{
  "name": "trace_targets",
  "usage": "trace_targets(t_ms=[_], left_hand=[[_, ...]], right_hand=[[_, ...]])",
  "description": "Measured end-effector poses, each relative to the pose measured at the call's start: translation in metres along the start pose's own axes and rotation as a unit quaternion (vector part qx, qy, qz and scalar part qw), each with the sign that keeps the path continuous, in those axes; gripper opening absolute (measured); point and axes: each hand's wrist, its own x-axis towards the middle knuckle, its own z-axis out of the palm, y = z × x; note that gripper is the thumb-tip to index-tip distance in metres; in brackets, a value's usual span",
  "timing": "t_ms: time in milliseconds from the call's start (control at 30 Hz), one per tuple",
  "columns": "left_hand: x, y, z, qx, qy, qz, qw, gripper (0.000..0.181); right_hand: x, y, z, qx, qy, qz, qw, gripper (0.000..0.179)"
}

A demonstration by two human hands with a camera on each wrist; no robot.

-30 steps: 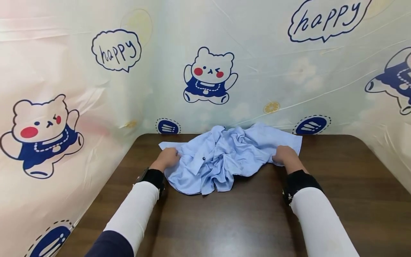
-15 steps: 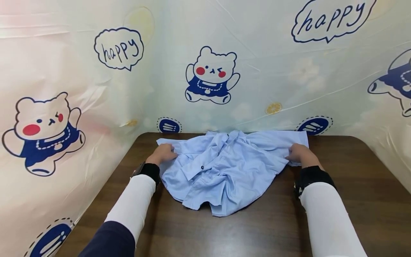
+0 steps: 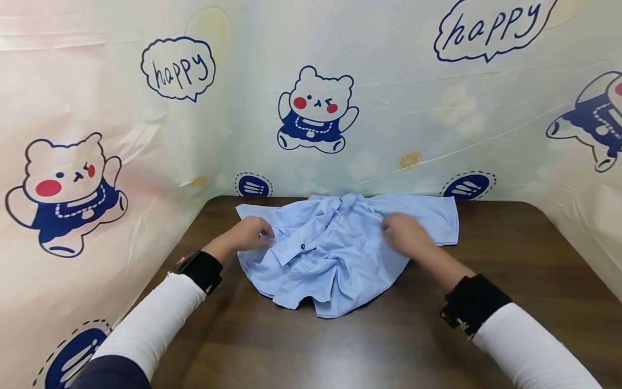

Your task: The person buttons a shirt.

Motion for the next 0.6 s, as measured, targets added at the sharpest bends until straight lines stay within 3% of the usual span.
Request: trace_targets(t_ms=[100,233,433,600], left_hand=[[-0.003,0.006,0.010,0.012,-0.031,-0.001,0.9994,0.041],[-0.006,0.012,0.020,0.011,-0.049,0.016,0.9986,0.075],[-0.009,0.017,0.026,-0.021,-0.071,0.021,0.9970,0.092],[-0.010,0.020,0.027,-0.019,-0.095,-0.002,0.9953,0.106]], right_hand=[[-0.003,-0.020,0.025,-0.031,-0.074,-0.004,0.9968,0.035],[-0.010,-0.015,0.042,-0.058,-0.165,0.017,0.9845,0.063],[-0.015,0.019,0.028,0.028,-0.241,0.034,0.9695,0.102],[-0.018,0.042,0.018,0.082,-0.283,0.056,0.9539,0.114]])
